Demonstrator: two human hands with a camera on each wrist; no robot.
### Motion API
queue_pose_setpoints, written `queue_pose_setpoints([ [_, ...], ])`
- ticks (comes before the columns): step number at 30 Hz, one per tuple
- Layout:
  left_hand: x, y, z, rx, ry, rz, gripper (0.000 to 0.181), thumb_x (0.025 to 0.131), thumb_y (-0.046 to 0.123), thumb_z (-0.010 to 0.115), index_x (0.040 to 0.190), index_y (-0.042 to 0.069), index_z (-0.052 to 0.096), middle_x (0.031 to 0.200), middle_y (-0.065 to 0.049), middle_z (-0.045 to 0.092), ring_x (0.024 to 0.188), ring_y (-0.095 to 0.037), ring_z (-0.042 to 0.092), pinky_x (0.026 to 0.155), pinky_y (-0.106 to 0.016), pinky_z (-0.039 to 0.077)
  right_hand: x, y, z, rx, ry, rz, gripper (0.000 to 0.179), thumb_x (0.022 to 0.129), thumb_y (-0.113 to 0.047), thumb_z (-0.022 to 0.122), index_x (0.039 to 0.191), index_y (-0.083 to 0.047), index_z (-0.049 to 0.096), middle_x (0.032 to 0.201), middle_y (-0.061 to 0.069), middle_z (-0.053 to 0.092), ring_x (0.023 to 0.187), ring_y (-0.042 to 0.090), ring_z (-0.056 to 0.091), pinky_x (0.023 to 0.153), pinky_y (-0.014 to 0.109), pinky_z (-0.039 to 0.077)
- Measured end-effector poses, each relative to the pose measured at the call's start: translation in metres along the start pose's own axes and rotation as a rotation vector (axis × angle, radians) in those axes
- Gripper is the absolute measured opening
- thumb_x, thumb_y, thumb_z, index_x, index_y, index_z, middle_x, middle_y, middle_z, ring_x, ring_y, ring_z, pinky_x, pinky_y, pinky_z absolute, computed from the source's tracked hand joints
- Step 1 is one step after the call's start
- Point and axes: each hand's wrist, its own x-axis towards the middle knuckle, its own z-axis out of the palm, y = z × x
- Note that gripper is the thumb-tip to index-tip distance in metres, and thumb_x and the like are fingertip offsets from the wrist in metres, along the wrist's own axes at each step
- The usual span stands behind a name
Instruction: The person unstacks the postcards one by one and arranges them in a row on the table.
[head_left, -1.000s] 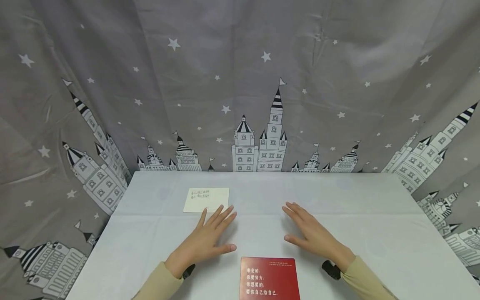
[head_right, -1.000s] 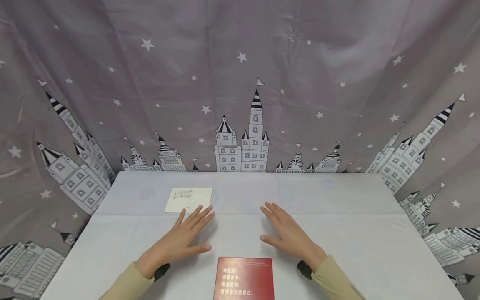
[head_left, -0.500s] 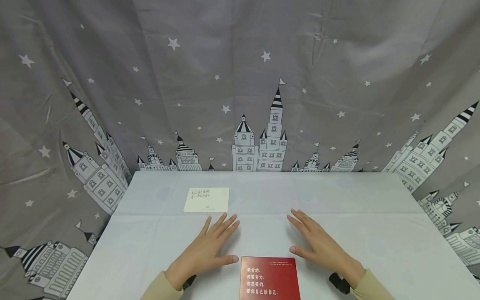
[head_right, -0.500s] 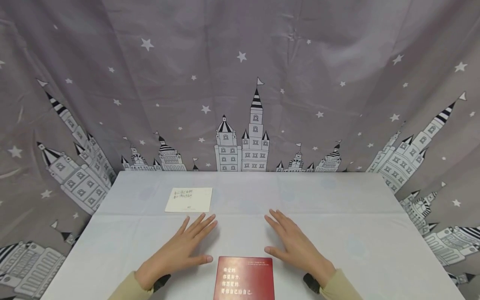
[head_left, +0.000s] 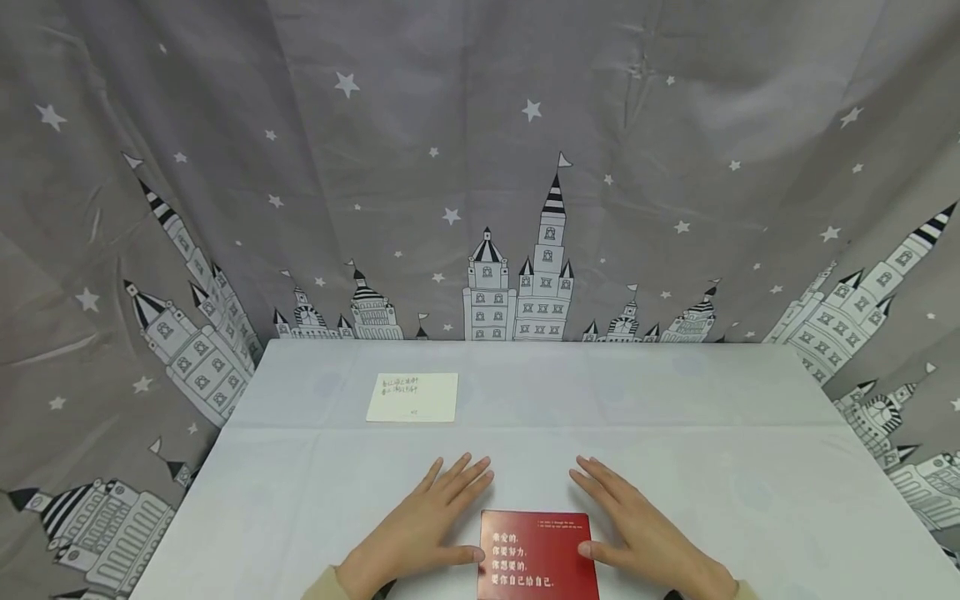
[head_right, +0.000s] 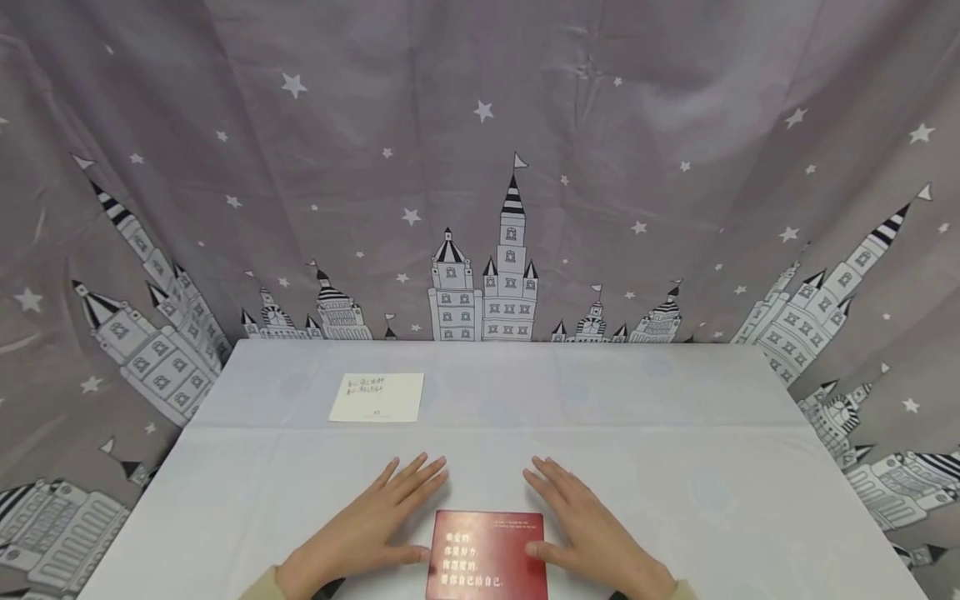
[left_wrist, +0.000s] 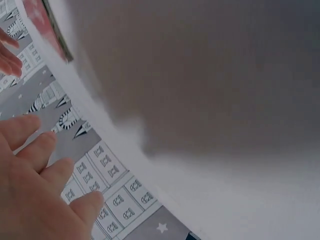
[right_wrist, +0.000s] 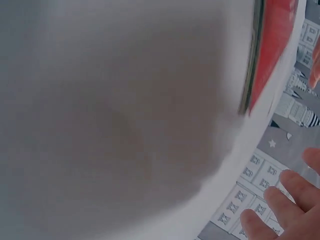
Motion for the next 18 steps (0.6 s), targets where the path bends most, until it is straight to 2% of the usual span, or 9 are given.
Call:
queue_pose_setpoints([
  [4, -0.001, 0.005, 0.005, -0.003, 0.003, 0.031, 0.087, 0.077, 0.062, 0.053, 0.141, 0.01, 0.029, 0.146, -0.002, 0.024, 0.133, -0.027, 0.019, 0.104, -0.049, 0.02, -0.008, -0.004, 0.006, 0.053, -0.069, 0.022, 0.079, 0.078, -0.056, 0.057, 0.142, -0.022, 0.027, 0.146, -0.001, 0.023, 0.129, 0.021, 0.025, 0.086, 0.042, 0.045],
  [11, -0.002, 0.011, 0.007, -0.052, -0.063, 0.02, 0.092, 0.072, 0.067, 0.053, 0.141, 0.011, 0.03, 0.146, 0.0, 0.025, 0.133, -0.024, 0.019, 0.104, -0.048, 0.021, -0.013, -0.013, 0.009, 0.231, -0.249, 0.169, 0.085, 0.073, -0.059, 0.059, 0.143, -0.028, 0.022, 0.146, -0.003, 0.02, 0.128, 0.022, 0.022, 0.074, 0.03, 0.052],
  [14, -0.003, 0.014, 0.007, -0.067, -0.097, -0.001, 0.096, 0.069, 0.069, 0.055, 0.141, 0.011, 0.029, 0.146, 0.001, 0.024, 0.133, -0.023, 0.019, 0.104, -0.047, 0.021, -0.016, -0.014, 0.01, 0.268, -0.271, 0.181, 0.087, 0.072, -0.059, 0.061, 0.143, -0.031, 0.019, 0.146, -0.005, 0.018, 0.129, 0.022, 0.021, 0.073, 0.028, 0.052],
  [18, -0.005, 0.017, 0.008, -0.07, -0.128, -0.015, 0.1, 0.066, 0.074, 0.05, 0.142, 0.012, 0.027, 0.146, 0.002, 0.024, 0.133, -0.022, 0.02, 0.104, -0.047, 0.021, -0.019, -0.016, 0.011, 0.289, -0.282, 0.195, 0.09, 0.07, -0.06, 0.062, 0.143, -0.033, 0.017, 0.147, -0.006, 0.016, 0.129, 0.022, 0.02, 0.07, 0.026, 0.052],
])
